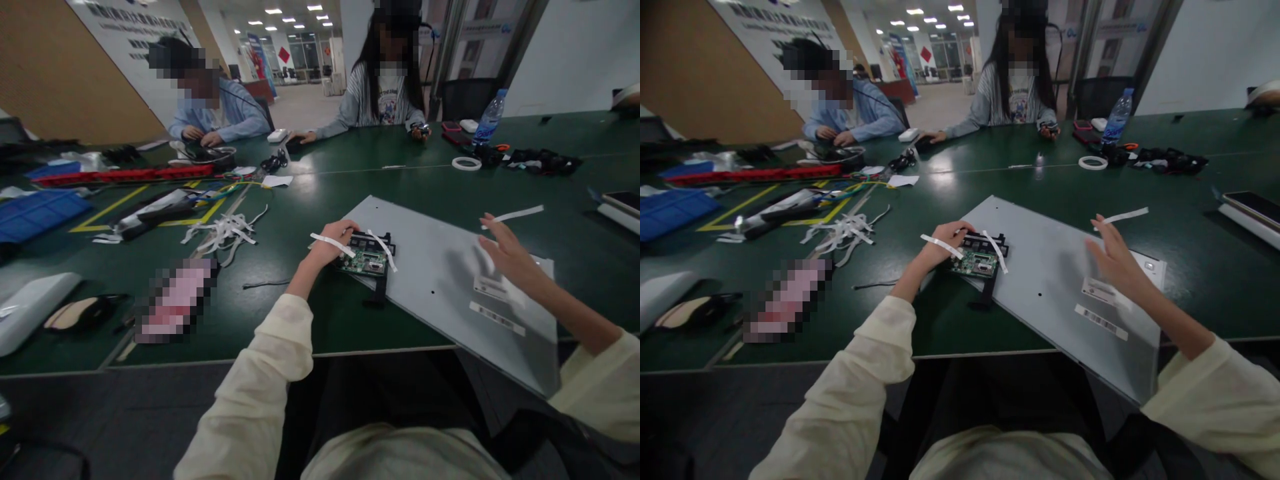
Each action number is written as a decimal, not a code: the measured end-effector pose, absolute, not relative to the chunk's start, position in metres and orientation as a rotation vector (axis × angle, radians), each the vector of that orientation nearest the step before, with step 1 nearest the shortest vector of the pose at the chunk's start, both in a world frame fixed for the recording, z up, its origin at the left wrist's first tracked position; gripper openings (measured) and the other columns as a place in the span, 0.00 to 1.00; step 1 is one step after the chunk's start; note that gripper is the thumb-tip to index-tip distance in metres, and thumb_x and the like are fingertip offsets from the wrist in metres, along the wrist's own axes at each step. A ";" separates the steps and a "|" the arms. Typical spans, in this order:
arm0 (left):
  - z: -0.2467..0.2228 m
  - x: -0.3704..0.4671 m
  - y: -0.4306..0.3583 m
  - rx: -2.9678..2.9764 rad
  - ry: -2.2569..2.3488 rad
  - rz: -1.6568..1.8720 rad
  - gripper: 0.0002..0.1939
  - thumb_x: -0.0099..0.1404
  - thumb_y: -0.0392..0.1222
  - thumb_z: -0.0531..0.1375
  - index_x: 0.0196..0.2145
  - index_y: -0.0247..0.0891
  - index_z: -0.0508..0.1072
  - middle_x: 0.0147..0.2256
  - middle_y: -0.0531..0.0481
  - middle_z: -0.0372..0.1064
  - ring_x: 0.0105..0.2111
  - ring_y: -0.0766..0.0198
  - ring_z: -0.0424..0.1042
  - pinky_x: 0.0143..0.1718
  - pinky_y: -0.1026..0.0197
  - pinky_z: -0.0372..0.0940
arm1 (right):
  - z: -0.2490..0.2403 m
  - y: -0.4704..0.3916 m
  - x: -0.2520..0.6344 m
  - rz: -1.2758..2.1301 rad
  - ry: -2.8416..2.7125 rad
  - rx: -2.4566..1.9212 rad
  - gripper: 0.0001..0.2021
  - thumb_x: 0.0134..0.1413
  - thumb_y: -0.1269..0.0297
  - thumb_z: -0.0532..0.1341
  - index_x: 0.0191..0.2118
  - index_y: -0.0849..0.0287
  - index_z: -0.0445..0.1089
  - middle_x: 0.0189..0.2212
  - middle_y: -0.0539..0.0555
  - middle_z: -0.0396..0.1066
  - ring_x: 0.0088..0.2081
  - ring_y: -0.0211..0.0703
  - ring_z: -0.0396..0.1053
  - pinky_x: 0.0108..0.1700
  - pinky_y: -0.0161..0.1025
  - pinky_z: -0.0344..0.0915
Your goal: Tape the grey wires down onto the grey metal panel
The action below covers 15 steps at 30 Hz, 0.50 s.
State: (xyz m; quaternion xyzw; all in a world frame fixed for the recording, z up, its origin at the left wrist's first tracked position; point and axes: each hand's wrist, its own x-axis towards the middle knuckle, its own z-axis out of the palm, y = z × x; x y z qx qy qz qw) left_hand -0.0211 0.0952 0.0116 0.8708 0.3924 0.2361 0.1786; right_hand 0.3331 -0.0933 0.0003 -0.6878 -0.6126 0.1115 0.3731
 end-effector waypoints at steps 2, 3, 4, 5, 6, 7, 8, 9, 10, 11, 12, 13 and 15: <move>0.010 -0.020 0.094 2.502 1.098 0.715 0.15 0.65 0.36 0.51 0.44 0.36 0.74 0.42 0.46 0.73 0.42 0.62 0.72 0.48 0.60 0.65 | -0.004 -0.101 0.364 0.217 -1.567 -1.864 0.30 0.62 0.47 0.49 0.64 0.57 0.54 0.67 0.60 0.46 0.67 0.51 0.45 0.66 0.51 0.47; 0.009 -0.020 0.094 2.502 1.094 0.741 0.15 0.65 0.36 0.51 0.46 0.35 0.73 0.44 0.44 0.71 0.42 0.62 0.71 0.48 0.60 0.65 | -0.006 -0.107 0.378 0.189 -1.567 -1.914 0.30 0.61 0.47 0.50 0.64 0.57 0.54 0.67 0.61 0.47 0.67 0.52 0.45 0.66 0.51 0.47; 0.009 -0.019 0.093 2.494 1.093 0.760 0.15 0.66 0.37 0.52 0.48 0.35 0.71 0.46 0.43 0.69 0.42 0.62 0.71 0.48 0.60 0.65 | -0.008 -0.113 0.389 0.164 -1.563 -1.958 0.31 0.60 0.47 0.51 0.64 0.57 0.54 0.67 0.61 0.47 0.67 0.53 0.46 0.66 0.50 0.48; 0.008 -0.020 0.093 2.488 1.094 0.770 0.16 0.66 0.38 0.52 0.50 0.35 0.70 0.48 0.42 0.68 0.43 0.62 0.71 0.48 0.59 0.66 | -0.010 -0.119 0.398 0.144 -1.550 -1.997 0.31 0.59 0.47 0.51 0.64 0.58 0.55 0.67 0.62 0.48 0.67 0.53 0.47 0.66 0.49 0.49; 0.007 -0.020 0.094 2.490 1.091 0.772 0.18 0.67 0.40 0.52 0.52 0.35 0.68 0.50 0.42 0.66 0.45 0.62 0.70 0.50 0.58 0.65 | -0.012 -0.125 0.404 0.132 -1.526 -2.030 0.31 0.59 0.47 0.51 0.64 0.58 0.55 0.66 0.62 0.48 0.66 0.54 0.47 0.66 0.49 0.48; 0.007 -0.021 0.094 2.501 1.090 0.773 0.19 0.68 0.41 0.51 0.54 0.34 0.66 0.51 0.41 0.64 0.48 0.61 0.69 0.52 0.57 0.64 | -0.014 -0.131 0.408 0.133 -1.499 -2.054 0.32 0.59 0.47 0.51 0.64 0.59 0.55 0.66 0.63 0.48 0.67 0.54 0.47 0.66 0.49 0.47; 0.007 -0.023 0.095 2.516 1.096 0.773 0.20 0.68 0.43 0.51 0.55 0.34 0.65 0.53 0.40 0.63 0.51 0.59 0.67 0.55 0.56 0.62 | -0.016 -0.135 0.410 0.144 -1.469 -2.069 0.32 0.59 0.47 0.51 0.64 0.58 0.55 0.66 0.62 0.48 0.67 0.54 0.46 0.66 0.50 0.46; 0.006 -0.024 0.095 2.523 1.120 0.772 0.21 0.69 0.45 0.50 0.55 0.33 0.64 0.53 0.39 0.63 0.54 0.58 0.64 0.58 0.55 0.59 | -0.018 -0.139 0.411 0.162 -1.439 -2.078 0.32 0.58 0.46 0.51 0.64 0.56 0.54 0.67 0.61 0.48 0.67 0.54 0.45 0.67 0.50 0.45; 0.006 -0.026 0.096 2.517 1.162 0.760 0.22 0.69 0.46 0.50 0.56 0.32 0.64 0.54 0.39 0.63 0.57 0.57 0.62 0.60 0.54 0.57 | -0.020 -0.142 0.409 0.183 -1.415 -2.081 0.32 0.58 0.46 0.51 0.64 0.54 0.54 0.67 0.59 0.47 0.67 0.54 0.45 0.66 0.51 0.46; 0.006 -0.027 0.097 2.496 1.215 0.735 0.23 0.70 0.48 0.49 0.56 0.31 0.63 0.54 0.38 0.63 0.58 0.56 0.60 0.60 0.54 0.56 | -0.021 -0.144 0.406 0.197 -1.398 -2.080 0.32 0.58 0.45 0.51 0.65 0.51 0.53 0.67 0.58 0.47 0.67 0.53 0.45 0.66 0.52 0.47; 0.005 -0.029 0.097 2.466 1.261 0.691 0.24 0.70 0.49 0.47 0.56 0.31 0.63 0.54 0.37 0.64 0.58 0.55 0.60 0.60 0.53 0.56 | -0.023 -0.145 0.403 0.198 -1.390 -2.074 0.32 0.57 0.45 0.52 0.65 0.49 0.52 0.67 0.56 0.46 0.67 0.53 0.45 0.65 0.52 0.49; 0.005 -0.030 0.097 2.438 1.286 0.634 0.25 0.70 0.50 0.46 0.56 0.31 0.63 0.54 0.37 0.65 0.57 0.54 0.62 0.60 0.53 0.56 | -0.024 -0.146 0.400 0.189 -1.391 -2.064 0.33 0.56 0.44 0.52 0.65 0.48 0.52 0.68 0.56 0.46 0.67 0.54 0.45 0.65 0.52 0.50; 0.005 -0.030 0.095 2.413 1.280 0.538 0.26 0.71 0.52 0.45 0.57 0.30 0.63 0.54 0.36 0.66 0.56 0.53 0.64 0.59 0.52 0.57 | -0.025 -0.145 0.394 0.158 -1.390 -2.043 0.34 0.55 0.43 0.53 0.65 0.47 0.51 0.68 0.55 0.45 0.66 0.55 0.47 0.63 0.53 0.55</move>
